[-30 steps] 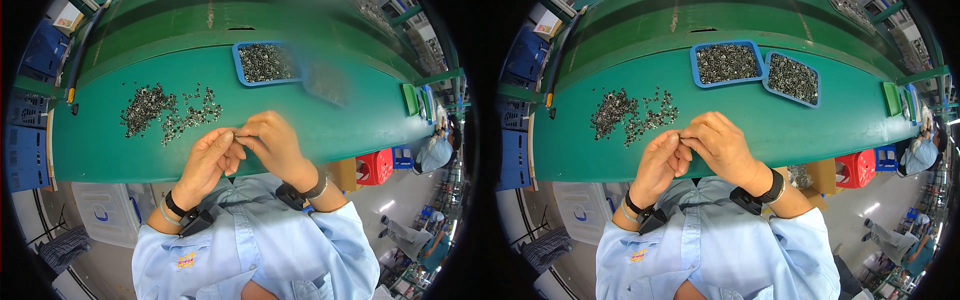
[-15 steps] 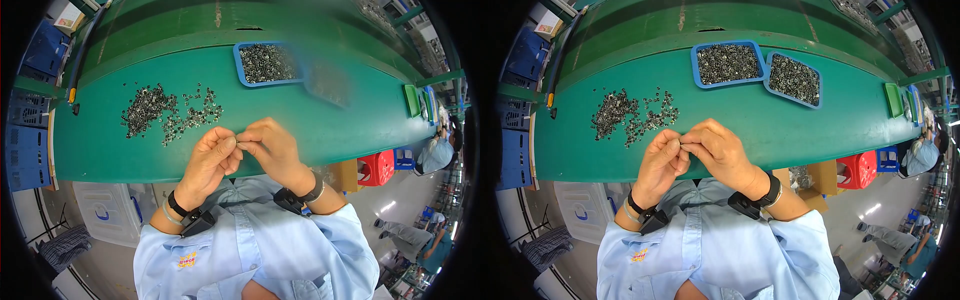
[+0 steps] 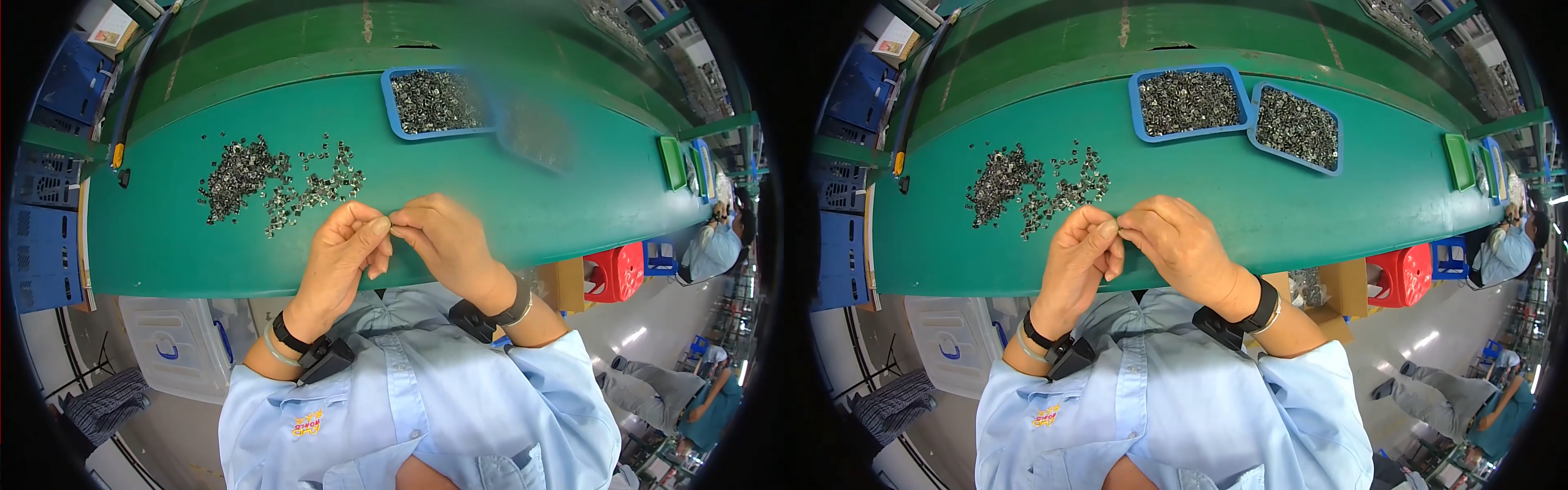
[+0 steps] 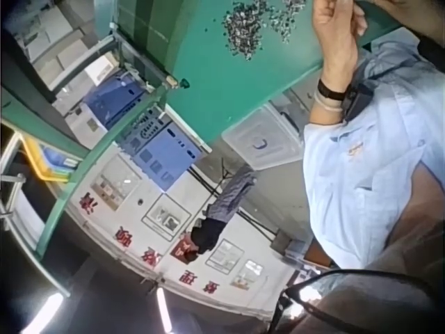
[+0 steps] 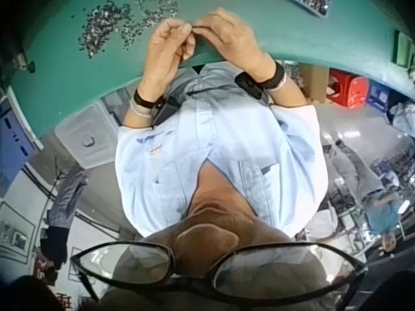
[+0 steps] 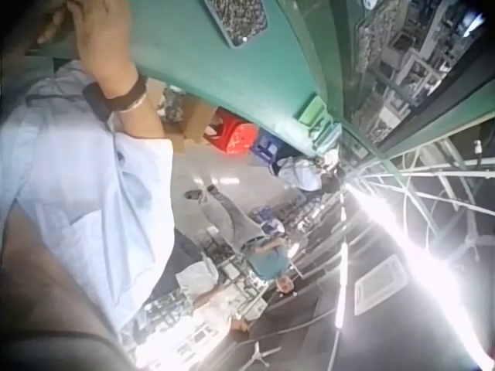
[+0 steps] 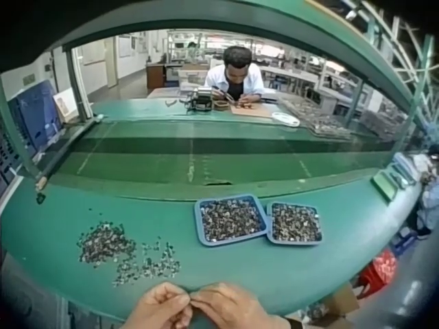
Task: The person picks up a small metal component from a pile, inspects it by hand, and places it into a blue tray, repeating this process.
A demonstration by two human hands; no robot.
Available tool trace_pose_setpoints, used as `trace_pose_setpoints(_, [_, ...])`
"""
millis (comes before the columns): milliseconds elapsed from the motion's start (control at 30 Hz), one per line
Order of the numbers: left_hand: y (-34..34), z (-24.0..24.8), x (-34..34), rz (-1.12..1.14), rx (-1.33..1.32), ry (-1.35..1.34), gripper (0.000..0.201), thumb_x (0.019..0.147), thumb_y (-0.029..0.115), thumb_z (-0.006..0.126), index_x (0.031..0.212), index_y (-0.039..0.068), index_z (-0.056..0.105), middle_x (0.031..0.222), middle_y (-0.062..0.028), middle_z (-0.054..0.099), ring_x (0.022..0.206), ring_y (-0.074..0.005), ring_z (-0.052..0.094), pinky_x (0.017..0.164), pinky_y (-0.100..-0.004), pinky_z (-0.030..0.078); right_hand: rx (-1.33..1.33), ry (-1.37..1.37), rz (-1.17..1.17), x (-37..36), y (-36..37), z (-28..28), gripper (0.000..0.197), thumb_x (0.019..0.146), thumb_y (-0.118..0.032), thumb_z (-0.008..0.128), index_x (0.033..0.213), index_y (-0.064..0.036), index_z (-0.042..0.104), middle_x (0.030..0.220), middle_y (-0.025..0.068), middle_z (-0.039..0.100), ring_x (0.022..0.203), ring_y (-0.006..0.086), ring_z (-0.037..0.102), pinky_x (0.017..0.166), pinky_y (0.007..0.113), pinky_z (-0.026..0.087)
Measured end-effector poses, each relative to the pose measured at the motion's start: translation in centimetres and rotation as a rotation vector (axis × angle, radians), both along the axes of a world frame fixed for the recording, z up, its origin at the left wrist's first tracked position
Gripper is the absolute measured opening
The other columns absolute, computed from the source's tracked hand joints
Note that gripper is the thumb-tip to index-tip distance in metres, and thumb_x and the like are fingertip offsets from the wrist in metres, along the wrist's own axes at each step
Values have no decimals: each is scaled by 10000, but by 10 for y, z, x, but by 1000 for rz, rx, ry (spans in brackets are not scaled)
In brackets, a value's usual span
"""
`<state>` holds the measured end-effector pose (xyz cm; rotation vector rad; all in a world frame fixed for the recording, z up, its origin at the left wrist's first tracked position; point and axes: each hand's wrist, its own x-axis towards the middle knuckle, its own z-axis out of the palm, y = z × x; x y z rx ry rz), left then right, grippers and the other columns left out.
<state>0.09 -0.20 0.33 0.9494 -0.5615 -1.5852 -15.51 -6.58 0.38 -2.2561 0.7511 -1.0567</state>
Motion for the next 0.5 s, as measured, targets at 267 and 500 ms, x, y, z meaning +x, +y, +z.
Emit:
trace_pose_setpoints(267, [6, 2, -4, -109, -67, 417, 157, 954, 236, 509, 953, 79, 500, 658, -50, 542, 486, -112, 453, 429, -246, 332, 313, -277, 89, 2, 5, 8, 124, 759, -28, 703, 858, -57, 635, 850, 53, 634, 770, 183, 596, 663, 287, 482])
trace_pose_setpoints(500, [8, 1, -6, -142, -75, 493, 172, 942, 244, 531, 931, 78, 490, 656, -45, 528, 463, -121, 428, 422, -257, 325, 307, -290, 133, 1, 7, 9, 115, 766, -32, 699, 862, -63, 644, 825, 54, 637, 765, 177, 596, 662, 284, 483])
